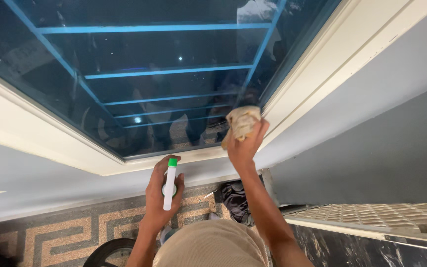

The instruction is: The person wipes a glass window pane with a cloth while holding a spray bottle in the other hand, moving the cloth across the glass surface.

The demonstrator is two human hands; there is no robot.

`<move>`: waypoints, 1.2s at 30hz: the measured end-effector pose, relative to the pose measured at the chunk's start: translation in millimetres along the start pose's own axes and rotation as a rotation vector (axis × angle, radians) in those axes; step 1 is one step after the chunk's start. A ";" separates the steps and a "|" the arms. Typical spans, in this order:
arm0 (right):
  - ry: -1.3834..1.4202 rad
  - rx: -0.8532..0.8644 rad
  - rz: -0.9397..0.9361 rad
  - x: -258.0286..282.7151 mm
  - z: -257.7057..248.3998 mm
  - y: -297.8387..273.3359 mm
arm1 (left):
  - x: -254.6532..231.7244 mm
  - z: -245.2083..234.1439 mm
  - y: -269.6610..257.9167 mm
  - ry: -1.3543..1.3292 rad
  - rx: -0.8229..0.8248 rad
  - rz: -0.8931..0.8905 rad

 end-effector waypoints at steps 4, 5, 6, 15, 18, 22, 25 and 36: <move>0.199 -0.237 -0.099 70.5 -12.8 71.8 | -4.4 -27.8 3.8 -0.001 -0.027 0.039; 0.189 -0.274 -0.128 91.0 -10.2 82.0 | -8.4 -34.6 2.8 0.010 -0.047 0.074; 0.179 -0.312 -0.157 110.9 -6.1 89.1 | -12.5 -41.1 1.0 0.020 -0.066 0.109; 0.004 -0.077 -0.507 188.7 85.3 43.4 | 3.6 -70.1 2.4 -0.004 -0.070 0.044; 0.050 -0.194 -0.414 141.1 64.0 34.2 | -0.1 -77.2 -0.9 0.030 -0.071 0.121; 0.133 -0.295 -0.136 98.4 27.5 47.6 | 3.6 -91.0 -5.6 0.007 -0.094 0.090; 0.175 -0.422 -0.101 113.0 12.1 78.3 | 11.3 -102.1 -9.9 0.029 -0.086 0.059; -0.031 -0.116 -0.503 249.9 116.2 53.8 | 17.6 -144.4 -22.4 0.019 -0.123 0.118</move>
Point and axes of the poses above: each hand's wrist, its own y-axis towards the middle knuckle, its own z-axis out of the palm, x = y × z, the point moved 9 cm from there along y, towards the middle knuckle, and after that the axes turned 6 degrees about y, right-handed, at the moved point
